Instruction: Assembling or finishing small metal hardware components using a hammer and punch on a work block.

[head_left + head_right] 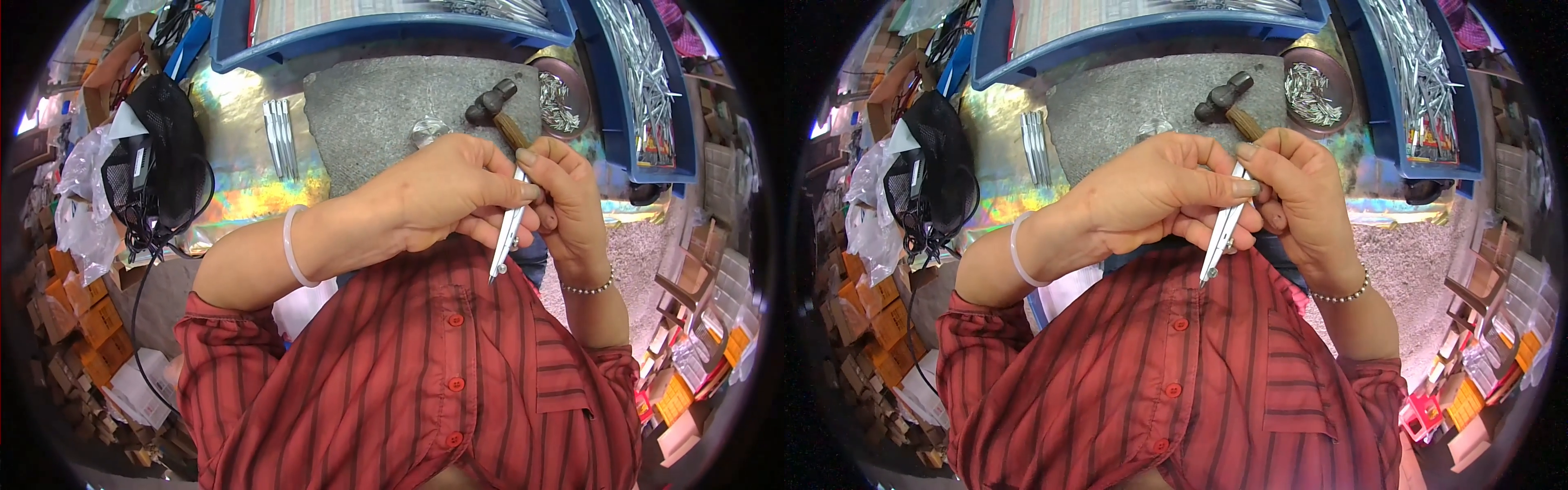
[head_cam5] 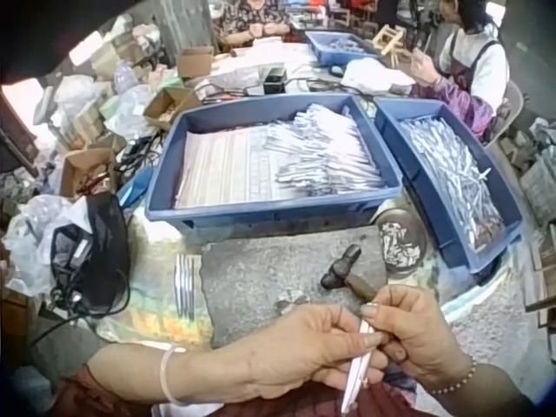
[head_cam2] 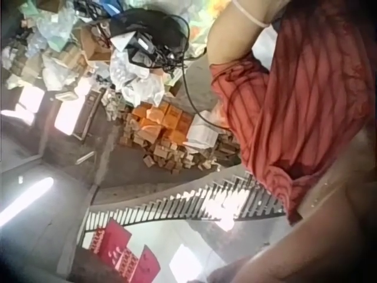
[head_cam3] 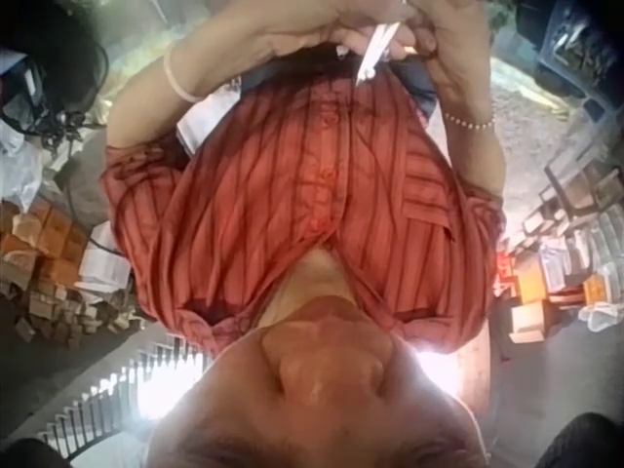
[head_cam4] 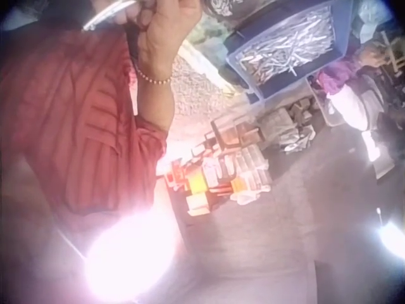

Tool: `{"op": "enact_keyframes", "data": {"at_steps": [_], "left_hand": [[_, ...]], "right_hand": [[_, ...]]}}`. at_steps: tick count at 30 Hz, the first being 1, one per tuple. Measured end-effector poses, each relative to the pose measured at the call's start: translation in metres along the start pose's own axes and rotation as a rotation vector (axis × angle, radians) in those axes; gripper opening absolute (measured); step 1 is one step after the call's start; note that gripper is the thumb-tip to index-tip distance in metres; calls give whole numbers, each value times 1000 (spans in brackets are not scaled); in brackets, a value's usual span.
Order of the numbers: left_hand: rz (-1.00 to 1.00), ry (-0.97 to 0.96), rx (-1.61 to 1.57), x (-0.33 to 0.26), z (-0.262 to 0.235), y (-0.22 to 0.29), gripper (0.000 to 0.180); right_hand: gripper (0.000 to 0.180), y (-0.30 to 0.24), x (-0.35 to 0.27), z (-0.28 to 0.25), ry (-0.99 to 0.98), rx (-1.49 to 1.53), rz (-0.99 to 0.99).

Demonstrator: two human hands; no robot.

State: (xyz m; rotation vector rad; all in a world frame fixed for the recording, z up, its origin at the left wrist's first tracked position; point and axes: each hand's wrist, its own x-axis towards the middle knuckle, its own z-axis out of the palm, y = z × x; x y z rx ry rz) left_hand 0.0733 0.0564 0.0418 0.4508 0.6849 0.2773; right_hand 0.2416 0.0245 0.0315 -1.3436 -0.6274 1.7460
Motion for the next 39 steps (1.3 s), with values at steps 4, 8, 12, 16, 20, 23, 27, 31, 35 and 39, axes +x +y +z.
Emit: {"op": "enact_keyframes", "data": {"at_steps": [4,8,12,16,20,23,27,31,35,39], "left_hand": [[10,-1,24,1,3,1,18],[31,25,103,3,7,3,18],[23,-3,176,7,7,10,19],[29,-32,280,6,13,18,19],[24,-48,320,14,14,23,19],[95,-51,356,19,16,21,17],[362,11,459,6,16,9,15],[736,266,278,-14,-5,-10,13],[824,449,218,-34,-17,-23,16],[834,446,-100,-43,-19,-32,15]], "right_hand": [[14,2,-4,-1,24,8,-76],[13,1,-10,3,55,4,-96],[13,2,-13,4,112,27,-176],[13,0,-18,3,128,38,-266],[12,-1,-14,-6,135,74,-272],[11,-7,-13,-14,105,18,-260],[15,-30,-20,-41,252,-194,-437],[12,-28,2,-83,445,-792,-431],[21,-7,37,-100,654,-1499,-480],[24,-3,60,-98,740,-1620,-414]]}}
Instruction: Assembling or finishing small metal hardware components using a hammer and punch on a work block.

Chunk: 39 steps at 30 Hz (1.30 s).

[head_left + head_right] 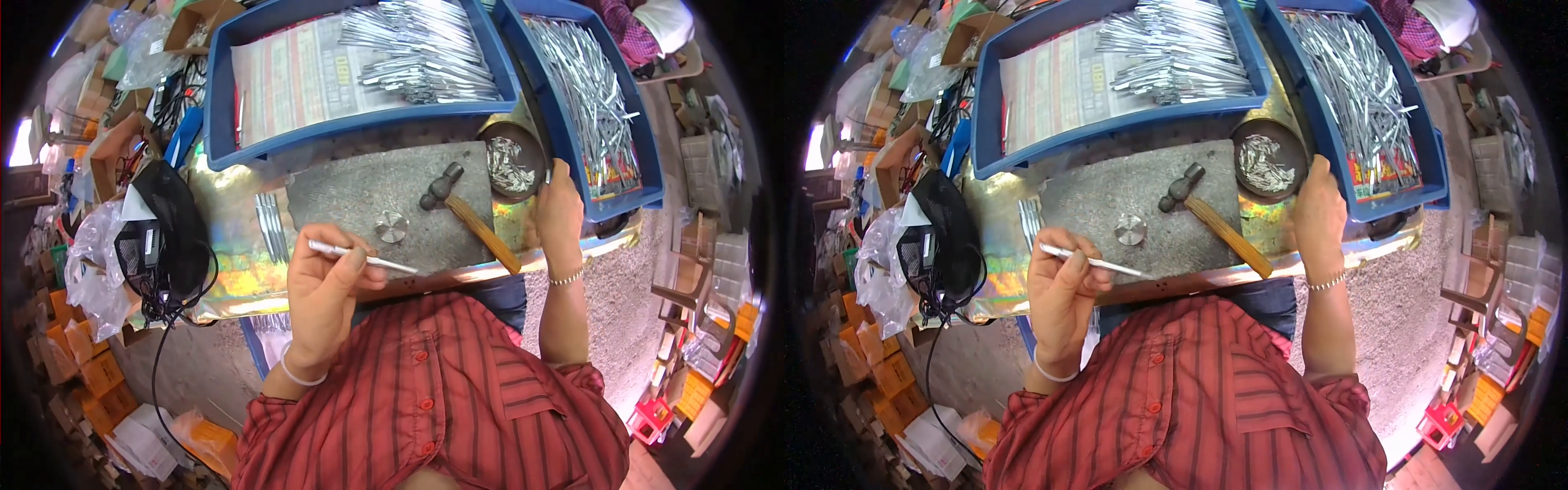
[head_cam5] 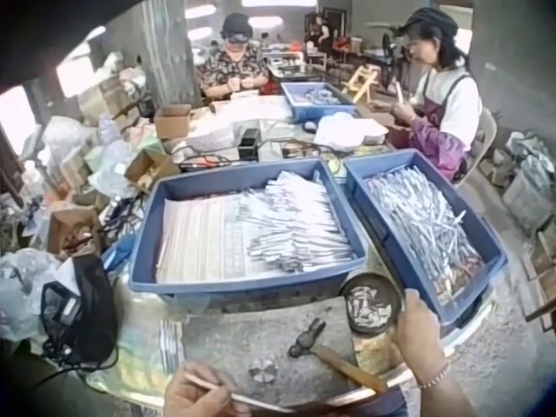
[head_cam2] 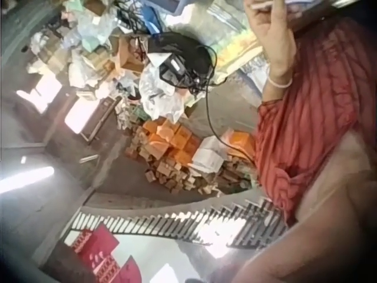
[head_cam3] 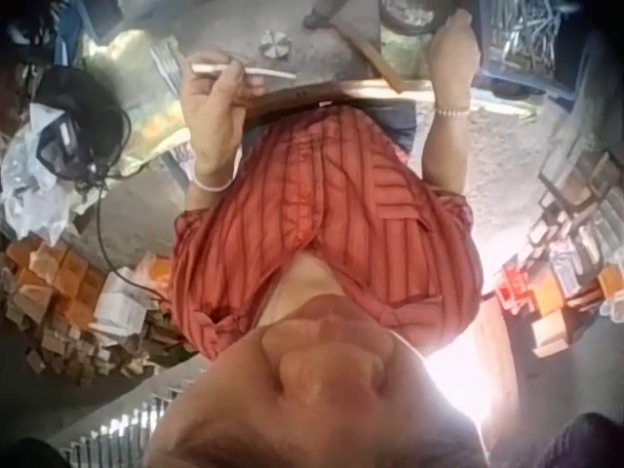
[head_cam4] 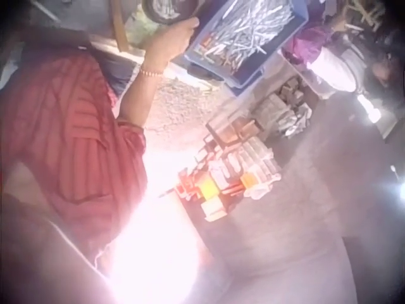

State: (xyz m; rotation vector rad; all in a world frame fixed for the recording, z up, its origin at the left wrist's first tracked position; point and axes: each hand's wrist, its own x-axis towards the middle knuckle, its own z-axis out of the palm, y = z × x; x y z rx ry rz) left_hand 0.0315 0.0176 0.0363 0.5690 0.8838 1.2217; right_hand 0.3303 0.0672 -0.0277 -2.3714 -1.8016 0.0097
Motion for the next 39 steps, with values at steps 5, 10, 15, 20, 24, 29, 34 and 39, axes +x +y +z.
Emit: {"op": "enact_keyframes", "data": {"at_steps": [5,10,15,20,24,29,34,39], "left_hand": [[-40,86,-146,-6,-7,-4,14],[-154,49,-248,-3,-18,-18,11],[-212,-152,-71,-11,-33,-14,14],[-246,-236,-18,-12,-43,3,19],[-306,-271,-8,-8,-53,11,16],[-351,-274,-202,1,-57,18,11],[-336,-293,-252,6,-60,18,9],[-346,-278,-220,10,-57,20,9]], "right_hand": [[34,-49,-38,-62,42,528,-182],[29,-113,-71,-73,-766,1477,-56],[11,-143,-56,-64,-912,1727,207],[11,-176,-45,-62,-1035,1501,157],[13,-197,-40,-67,-1046,1385,130],[13,-209,-32,-63,-1032,1312,103],[13,-217,-26,-61,-1045,1308,100],[12,-214,-20,-57,-1091,1365,95]]}}
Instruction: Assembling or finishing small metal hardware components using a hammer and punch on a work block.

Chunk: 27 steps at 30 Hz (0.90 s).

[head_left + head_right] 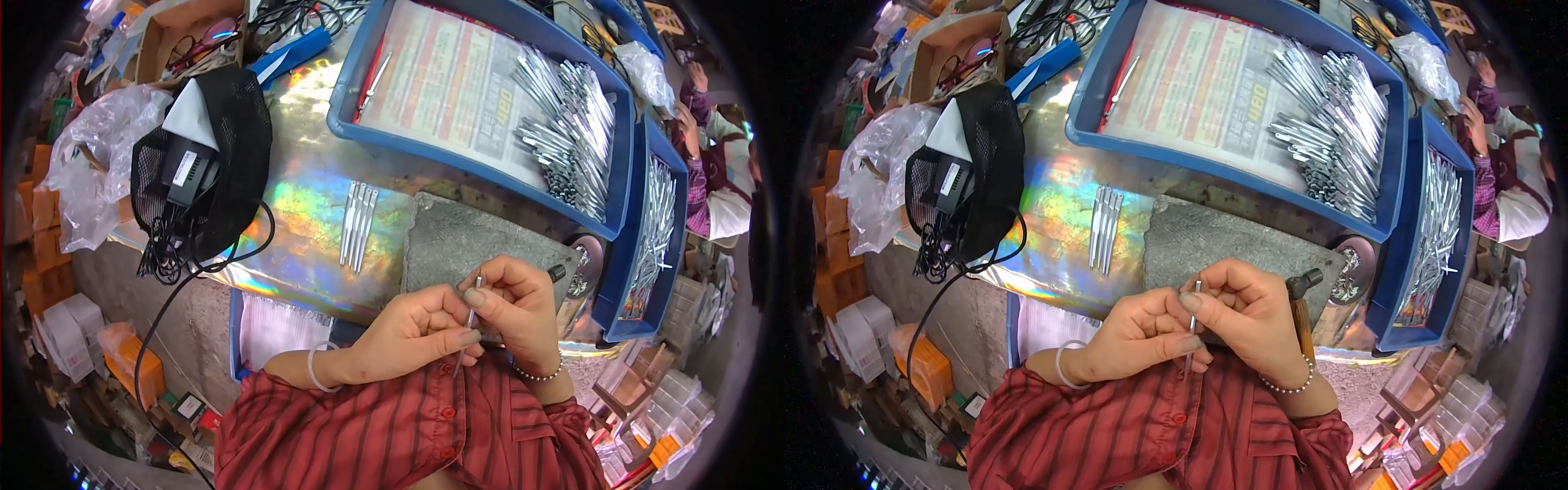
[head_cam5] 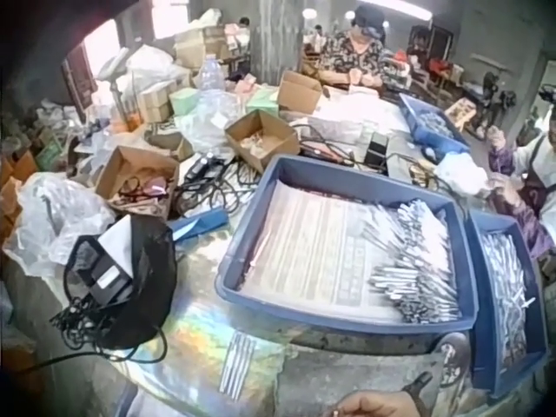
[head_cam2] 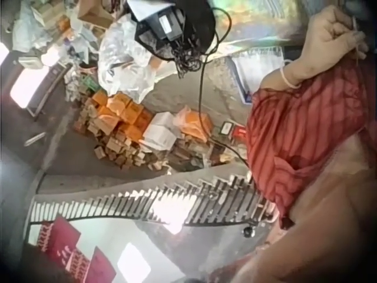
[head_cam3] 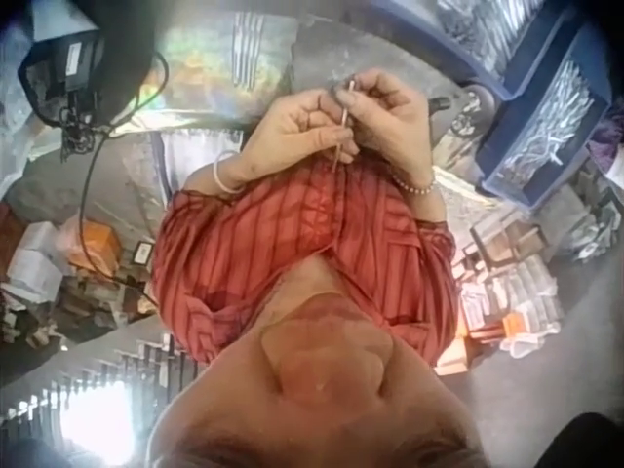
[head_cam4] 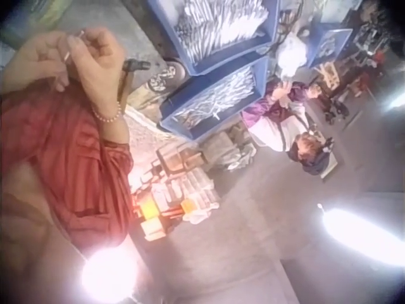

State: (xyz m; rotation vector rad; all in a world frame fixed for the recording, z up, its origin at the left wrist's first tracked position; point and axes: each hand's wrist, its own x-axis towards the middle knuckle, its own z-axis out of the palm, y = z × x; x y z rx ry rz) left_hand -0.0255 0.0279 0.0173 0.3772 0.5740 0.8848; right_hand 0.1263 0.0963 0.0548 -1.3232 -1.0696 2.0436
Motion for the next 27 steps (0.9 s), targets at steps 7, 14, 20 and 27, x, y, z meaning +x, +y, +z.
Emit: {"op": "enact_keyframes", "data": {"at_steps": [7,14,20,27], "left_hand": [[-39,-3,69,8,10,-1,9],[-99,-34,60,20,20,-5,11],[-218,18,86,28,29,2,13],[-256,-34,175,32,29,1,12]], "right_hand": [[9,3,-7,-20,-58,97,40],[14,9,-15,-43,-95,176,47],[14,15,-17,-55,-142,279,-9],[15,12,-23,-62,-197,259,9]]}}
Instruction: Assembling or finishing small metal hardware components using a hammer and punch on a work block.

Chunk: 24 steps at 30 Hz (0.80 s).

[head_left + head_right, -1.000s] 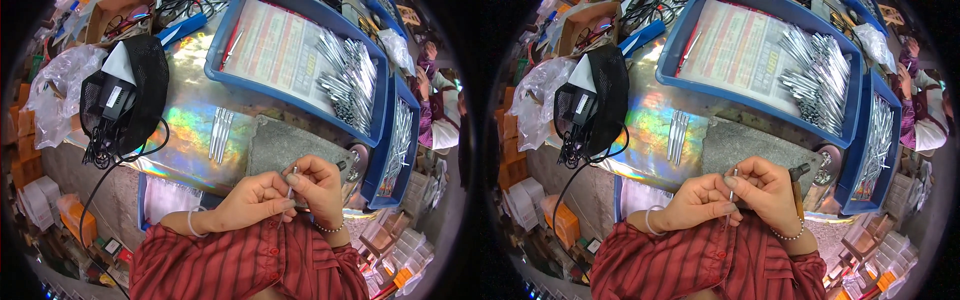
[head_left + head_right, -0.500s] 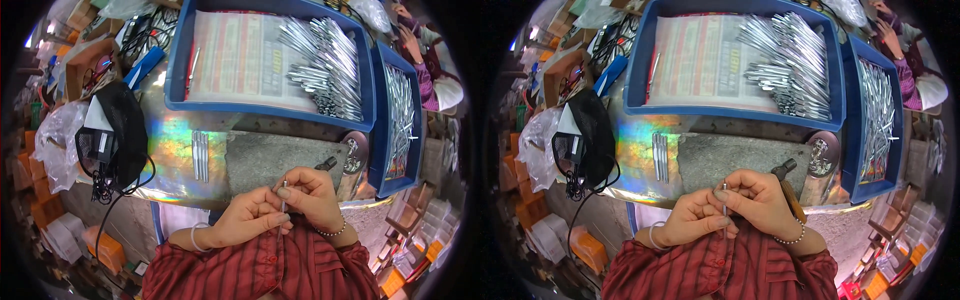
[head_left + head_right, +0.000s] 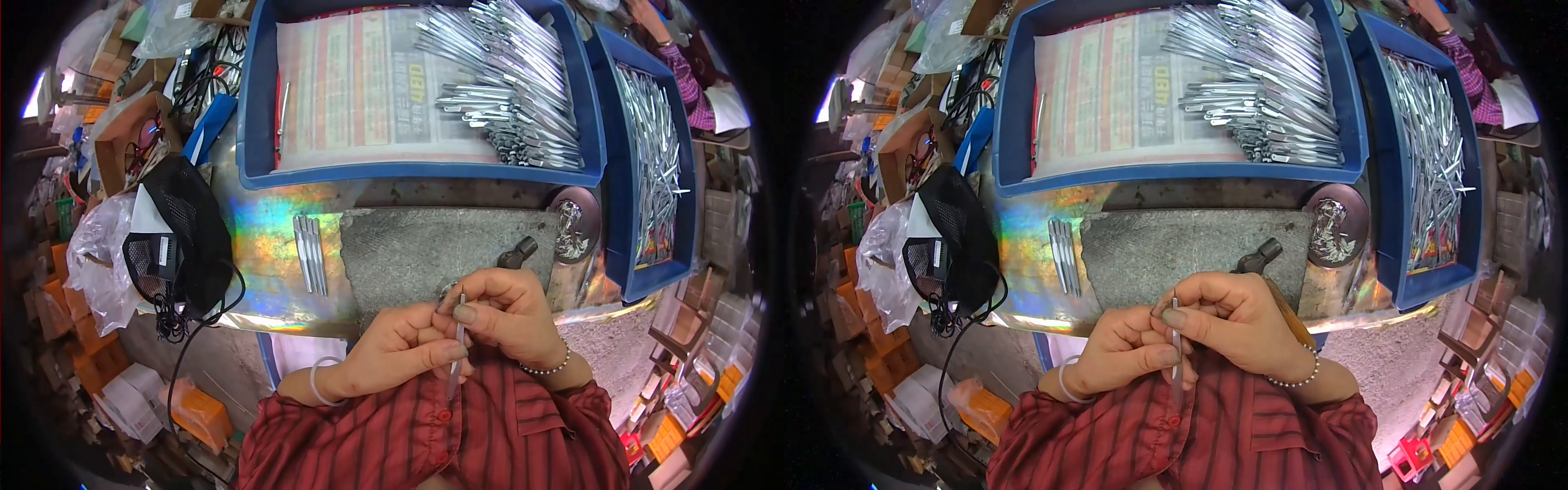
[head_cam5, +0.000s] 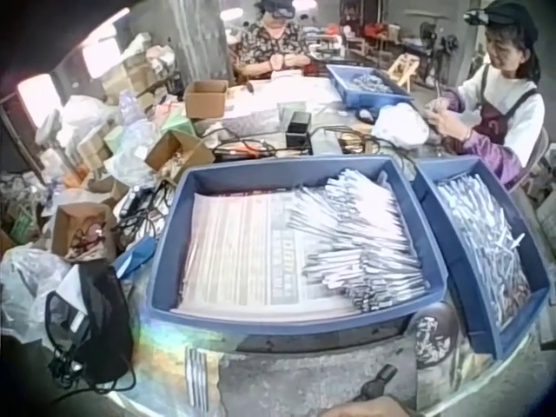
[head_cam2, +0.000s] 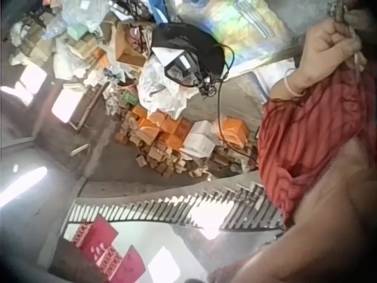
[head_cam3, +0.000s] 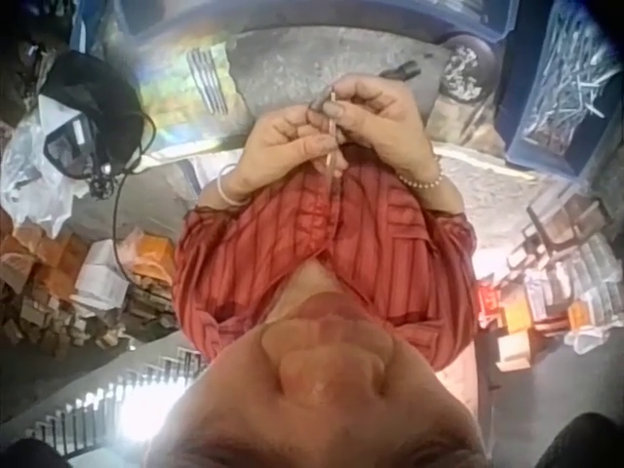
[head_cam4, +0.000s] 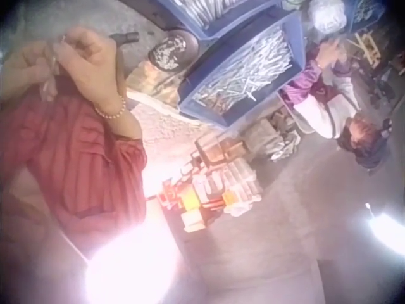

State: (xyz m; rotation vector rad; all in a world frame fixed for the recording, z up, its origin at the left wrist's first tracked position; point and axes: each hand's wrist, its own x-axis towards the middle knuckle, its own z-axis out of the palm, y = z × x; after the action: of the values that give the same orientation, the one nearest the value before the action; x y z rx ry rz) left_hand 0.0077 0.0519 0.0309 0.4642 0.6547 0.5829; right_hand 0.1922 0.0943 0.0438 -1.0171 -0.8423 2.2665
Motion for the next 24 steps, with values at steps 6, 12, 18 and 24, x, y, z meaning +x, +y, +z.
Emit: {"op": "enact_keyframes", "data": {"at_steps": [6,12,18,24], "left_hand": [[0,-10,0,2,3,3,12],[11,-11,-14,0,4,0,12],[3,-2,15,-4,1,-4,12],[-25,10,2,-8,3,-3,12]], "right_hand": [[15,1,-2,-1,-6,20,-8],[16,2,-3,4,13,69,5],[14,2,-3,7,30,70,5],[8,14,-3,8,67,55,-3]]}}
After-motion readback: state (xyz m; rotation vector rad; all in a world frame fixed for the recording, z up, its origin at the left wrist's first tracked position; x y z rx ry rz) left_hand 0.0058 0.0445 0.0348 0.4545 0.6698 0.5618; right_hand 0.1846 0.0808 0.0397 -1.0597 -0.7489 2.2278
